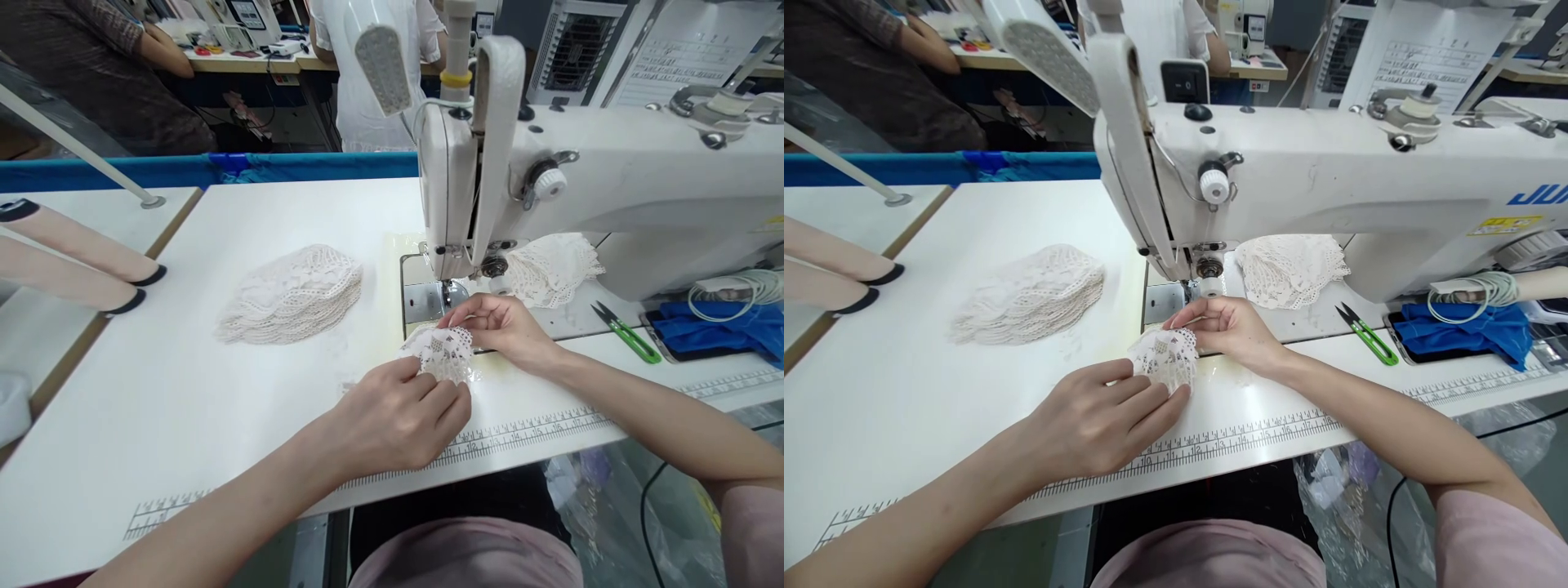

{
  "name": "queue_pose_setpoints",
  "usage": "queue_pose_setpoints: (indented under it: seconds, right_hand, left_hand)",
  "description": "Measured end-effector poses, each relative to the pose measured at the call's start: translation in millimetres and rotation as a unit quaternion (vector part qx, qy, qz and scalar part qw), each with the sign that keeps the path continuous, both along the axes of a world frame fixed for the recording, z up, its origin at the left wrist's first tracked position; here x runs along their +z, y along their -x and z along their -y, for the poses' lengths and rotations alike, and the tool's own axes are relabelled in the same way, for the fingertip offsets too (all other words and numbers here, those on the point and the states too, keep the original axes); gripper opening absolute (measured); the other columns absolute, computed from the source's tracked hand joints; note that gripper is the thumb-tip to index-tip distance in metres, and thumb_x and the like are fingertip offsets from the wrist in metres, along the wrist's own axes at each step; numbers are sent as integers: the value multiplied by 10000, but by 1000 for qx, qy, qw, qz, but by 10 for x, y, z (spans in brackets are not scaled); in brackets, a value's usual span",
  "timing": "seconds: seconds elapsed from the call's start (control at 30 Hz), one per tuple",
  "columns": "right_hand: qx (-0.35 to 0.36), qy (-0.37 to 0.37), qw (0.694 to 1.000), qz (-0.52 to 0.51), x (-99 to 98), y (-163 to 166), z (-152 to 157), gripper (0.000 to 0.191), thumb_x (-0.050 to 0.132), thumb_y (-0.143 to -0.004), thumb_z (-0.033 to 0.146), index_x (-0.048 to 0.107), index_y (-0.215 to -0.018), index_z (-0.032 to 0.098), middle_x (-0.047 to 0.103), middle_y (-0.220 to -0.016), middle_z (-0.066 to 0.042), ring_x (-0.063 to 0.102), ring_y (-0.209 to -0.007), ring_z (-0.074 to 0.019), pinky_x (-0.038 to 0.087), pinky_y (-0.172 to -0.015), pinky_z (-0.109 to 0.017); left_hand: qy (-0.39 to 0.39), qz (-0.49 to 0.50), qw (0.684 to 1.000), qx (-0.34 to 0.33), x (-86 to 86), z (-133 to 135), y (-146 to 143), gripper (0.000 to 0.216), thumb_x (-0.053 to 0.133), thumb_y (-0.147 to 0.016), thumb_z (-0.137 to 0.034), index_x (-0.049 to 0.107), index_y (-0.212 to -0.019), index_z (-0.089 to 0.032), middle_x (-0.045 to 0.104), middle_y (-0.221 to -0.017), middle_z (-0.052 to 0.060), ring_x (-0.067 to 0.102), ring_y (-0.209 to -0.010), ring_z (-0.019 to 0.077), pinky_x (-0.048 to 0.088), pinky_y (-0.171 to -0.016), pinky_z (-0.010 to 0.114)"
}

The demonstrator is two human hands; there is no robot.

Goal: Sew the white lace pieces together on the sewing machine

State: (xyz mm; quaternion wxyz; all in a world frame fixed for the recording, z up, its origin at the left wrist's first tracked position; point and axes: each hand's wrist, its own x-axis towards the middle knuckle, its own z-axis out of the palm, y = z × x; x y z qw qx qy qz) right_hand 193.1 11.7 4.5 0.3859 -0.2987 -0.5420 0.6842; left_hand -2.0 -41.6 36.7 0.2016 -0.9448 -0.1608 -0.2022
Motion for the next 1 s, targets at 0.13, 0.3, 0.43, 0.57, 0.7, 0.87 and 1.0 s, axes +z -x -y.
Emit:
queue_pose_setpoints:
  seconds: [0.13, 0.3, 0.43, 0.57, 0.7, 0.87, 1.0]
  right_hand:
    - [3, -2, 1000, -6, 5, 0, 0, 124, 768, -744, 226, 701, -848, 216, 734, -972, 1, 696, -902, -123, 577, -795, -253]
    - [-1, -6, 1000, 8, 13, 4, 6, 152, 774, -731, 236, 698, -861, 217, 732, -975, -4, 694, -912, -139, 582, -795, -278]
    - [2, -15, 1000, 11, 13, -13, 10, 145, 755, -744, 228, 699, -877, 222, 728, -985, -5, 687, -923, -144, 575, -812, -295]
    - [-5, -24, 1000, 12, 28, -30, 13, 81, 689, -797, 222, 705, -876, 226, 725, -974, -9, 665, -981, -149, 562, -833, -292]
    - [-12, -10, 1000, 24, 36, -28, 14, 109, 743, -762, 253, 697, -857, 225, 729, -953, -3, 680, -887, -134, 570, -724, -252]
    - [-23, -25, 999, 39, 31, -17, 39, 187, 793, -702, 222, 696, -862, 225, 727, -959, 7, 694, -855, -116, 579, -808, -269]
    - [-18, -39, 998, 53, 49, -12, 82, 198, 784, -712, 210, 688, -884, 225, 719, -986, -2, 694, -921, -140, 578, -875, -305]
  left_hand:
    - [0, 0, 1000, -3, -6, 0, 0, 157, 543, -836, -79, 593, -712, -160, 526, -540, -44, 431, -448, 91, 363, -452, 255]
    - [2, -2, 1000, -3, -15, -5, -3, 171, 518, -846, -62, 611, -738, -157, 528, -538, -48, 429, -443, 92, 376, -439, 252]
    - [1, -2, 1000, -3, -15, 1, -6, 185, 502, -850, -56, 612, -740, -157, 528, -540, -45, 433, -444, 96, 384, -431, 252]
    - [-4, -9, 1000, -4, -16, 1, -12, 201, 503, -850, -57, 610, -721, -167, 527, -532, -47, 432, -440, 91, 394, -447, 246]
    - [17, 6, 1000, -11, -42, -61, 25, 185, 547, -882, -161, 607, -707, -172, 525, -502, -56, 434, -418, 79, 363, -443, 241]
    - [112, 192, 969, 106, -38, -257, 137, 232, 554, -907, -344, 590, -729, -199, 605, -569, -54, 489, -458, 82, 362, -480, 238]
    - [334, 230, 886, 224, -9, -418, 164, 324, 465, -931, -447, 620, -1046, -188, 693, -1006, 56, 624, -915, 192, 460, -741, 306]
